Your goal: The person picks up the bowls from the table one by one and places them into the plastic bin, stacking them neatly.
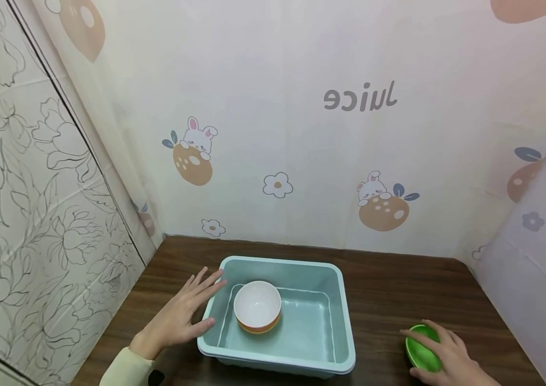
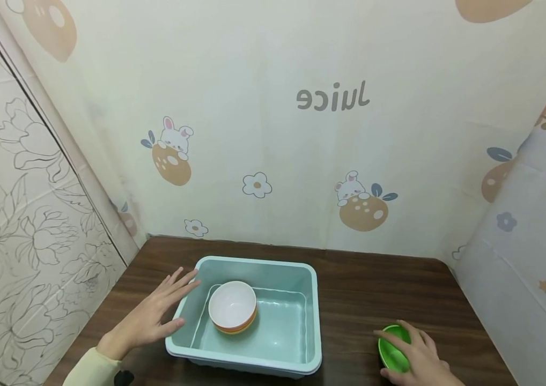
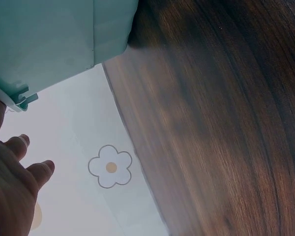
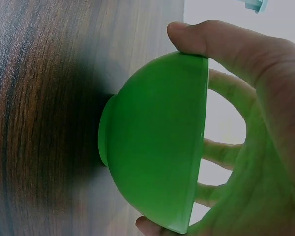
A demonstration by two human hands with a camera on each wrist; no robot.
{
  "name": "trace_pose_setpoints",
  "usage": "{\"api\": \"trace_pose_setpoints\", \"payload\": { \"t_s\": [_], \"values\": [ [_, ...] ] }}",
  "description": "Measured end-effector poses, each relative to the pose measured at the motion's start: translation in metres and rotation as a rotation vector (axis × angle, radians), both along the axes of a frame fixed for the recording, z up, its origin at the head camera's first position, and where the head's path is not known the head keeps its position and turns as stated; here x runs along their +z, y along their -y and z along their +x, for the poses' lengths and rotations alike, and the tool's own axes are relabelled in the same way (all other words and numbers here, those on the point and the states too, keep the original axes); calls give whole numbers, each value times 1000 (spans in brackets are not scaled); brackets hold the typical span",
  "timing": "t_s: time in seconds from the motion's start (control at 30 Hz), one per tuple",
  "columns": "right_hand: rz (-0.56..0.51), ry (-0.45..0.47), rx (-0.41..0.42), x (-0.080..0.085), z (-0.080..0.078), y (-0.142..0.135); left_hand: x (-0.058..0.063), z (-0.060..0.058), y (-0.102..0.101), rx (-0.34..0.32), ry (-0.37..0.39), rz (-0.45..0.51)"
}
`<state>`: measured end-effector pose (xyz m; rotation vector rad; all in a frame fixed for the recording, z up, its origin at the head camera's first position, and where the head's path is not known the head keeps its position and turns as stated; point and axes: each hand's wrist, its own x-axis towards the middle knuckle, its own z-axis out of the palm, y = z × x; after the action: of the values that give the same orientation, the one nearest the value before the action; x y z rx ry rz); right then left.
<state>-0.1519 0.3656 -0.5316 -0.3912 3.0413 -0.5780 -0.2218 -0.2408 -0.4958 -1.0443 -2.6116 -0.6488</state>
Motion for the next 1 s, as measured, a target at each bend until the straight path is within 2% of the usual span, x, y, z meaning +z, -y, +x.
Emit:
{"api": "trace_pose_setpoints", "payload": {
  "t_s": [0.17,0.43,0.8,1.0],
  "values": [
    [10,34,6,5,0,2,2,0,0,-1,2,-3],
    [-7,-114,95,6,-3,0,2,0,0,-9,-10,-10],
    [76,25,12,17,-6,5,2,-1,0,-10,-5,-7],
    [92,-10,10,18,-7,11,2,0,0,-9,-8,-8]
  ]
}}
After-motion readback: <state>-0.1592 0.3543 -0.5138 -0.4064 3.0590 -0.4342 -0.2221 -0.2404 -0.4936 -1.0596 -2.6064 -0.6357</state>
